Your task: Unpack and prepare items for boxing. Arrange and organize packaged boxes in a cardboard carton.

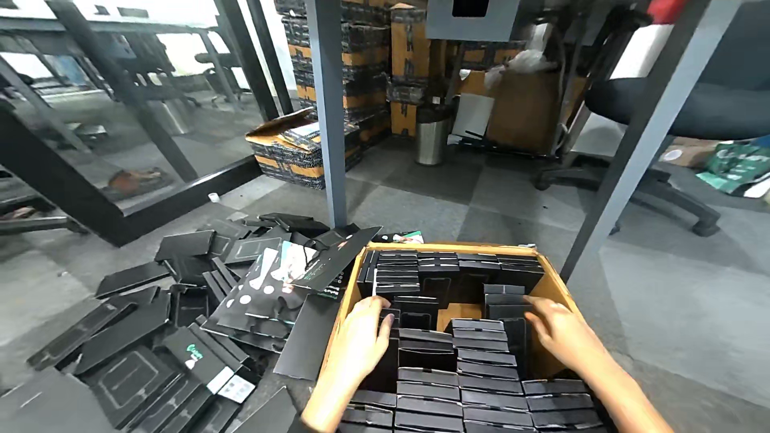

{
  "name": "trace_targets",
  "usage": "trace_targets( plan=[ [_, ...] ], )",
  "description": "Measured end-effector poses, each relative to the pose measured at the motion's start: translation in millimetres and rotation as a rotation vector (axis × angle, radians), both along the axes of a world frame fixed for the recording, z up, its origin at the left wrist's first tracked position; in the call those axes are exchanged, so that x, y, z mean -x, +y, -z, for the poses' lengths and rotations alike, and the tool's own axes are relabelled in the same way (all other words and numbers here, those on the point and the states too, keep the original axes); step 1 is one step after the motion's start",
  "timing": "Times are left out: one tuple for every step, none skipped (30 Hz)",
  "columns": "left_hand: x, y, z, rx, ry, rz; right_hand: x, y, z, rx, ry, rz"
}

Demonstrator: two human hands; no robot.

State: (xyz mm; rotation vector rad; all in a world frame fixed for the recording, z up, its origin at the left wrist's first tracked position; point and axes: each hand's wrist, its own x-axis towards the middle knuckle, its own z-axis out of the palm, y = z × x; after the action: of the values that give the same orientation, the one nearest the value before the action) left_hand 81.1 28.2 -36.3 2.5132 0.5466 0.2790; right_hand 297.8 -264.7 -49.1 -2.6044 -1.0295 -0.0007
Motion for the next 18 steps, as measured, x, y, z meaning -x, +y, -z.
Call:
trace_targets(
  plan=[
    [-9, 4, 5, -0.021, 0.074, 0.002, -15, 14, 3, 0.066, 0.067, 0.001],
    [-16, 7, 8, -0.040, 0.144, 0.001, -27, 28, 6, 0.139, 0.131, 0.009],
    [-19, 9, 11, -0.053, 0.205, 0.002, -36, 38, 11, 0.195, 0.173, 0.013],
    [-21, 10, 15, -0.067, 0.241, 0.001, -43, 46, 16, 0.231, 0.191, 0.016],
    [-21, 10, 19, -0.078, 0.254, 0.000, -47, 51, 21, 0.264, 0.205, 0.022],
    [-20, 10, 23, -0.084, 0.258, 0.003, -48, 54, 24, 0.300, 0.230, 0.033],
    [-18, 10, 25, -0.091, 0.262, 0.006, -49, 57, 25, 0.328, 0.256, 0.045],
    [-16, 10, 26, -0.110, 0.254, 0.001, -48, 59, 26, 0.349, 0.277, 0.058],
    [-15, 9, 26, -0.136, 0.242, -0.009, -46, 60, 26, 0.362, 0.279, 0.070],
    [-13, 8, 26, -0.157, 0.232, -0.018, -45, 60, 26, 0.371, 0.268, 0.082],
    [-10, 7, 27, -0.181, 0.209, -0.022, -43, 60, 25, 0.383, 0.248, 0.090],
    [-7, 5, 27, -0.202, 0.187, -0.023, -42, 59, 23, 0.395, 0.225, 0.093],
    [-3, 2, 25, -0.209, 0.173, -0.022, -40, 58, 20, 0.397, 0.206, 0.088],
    [2, -2, 26, -0.230, 0.142, -0.021, -37, 57, 17, 0.390, 0.196, 0.081],
    [9, -6, 27, -0.252, 0.107, -0.022, -34, 55, 13, 0.378, 0.192, 0.077],
    [16, -11, 27, -0.245, 0.113, -0.022, -28, 52, 8, 0.360, 0.199, 0.076],
    [24, -15, 25, -0.205, 0.167, -0.017, -21, 48, 4, 0.333, 0.215, 0.076],
    [31, -19, 22, -0.157, 0.232, -0.004, -11, 42, 0, 0.305, 0.229, 0.077]
  ],
)
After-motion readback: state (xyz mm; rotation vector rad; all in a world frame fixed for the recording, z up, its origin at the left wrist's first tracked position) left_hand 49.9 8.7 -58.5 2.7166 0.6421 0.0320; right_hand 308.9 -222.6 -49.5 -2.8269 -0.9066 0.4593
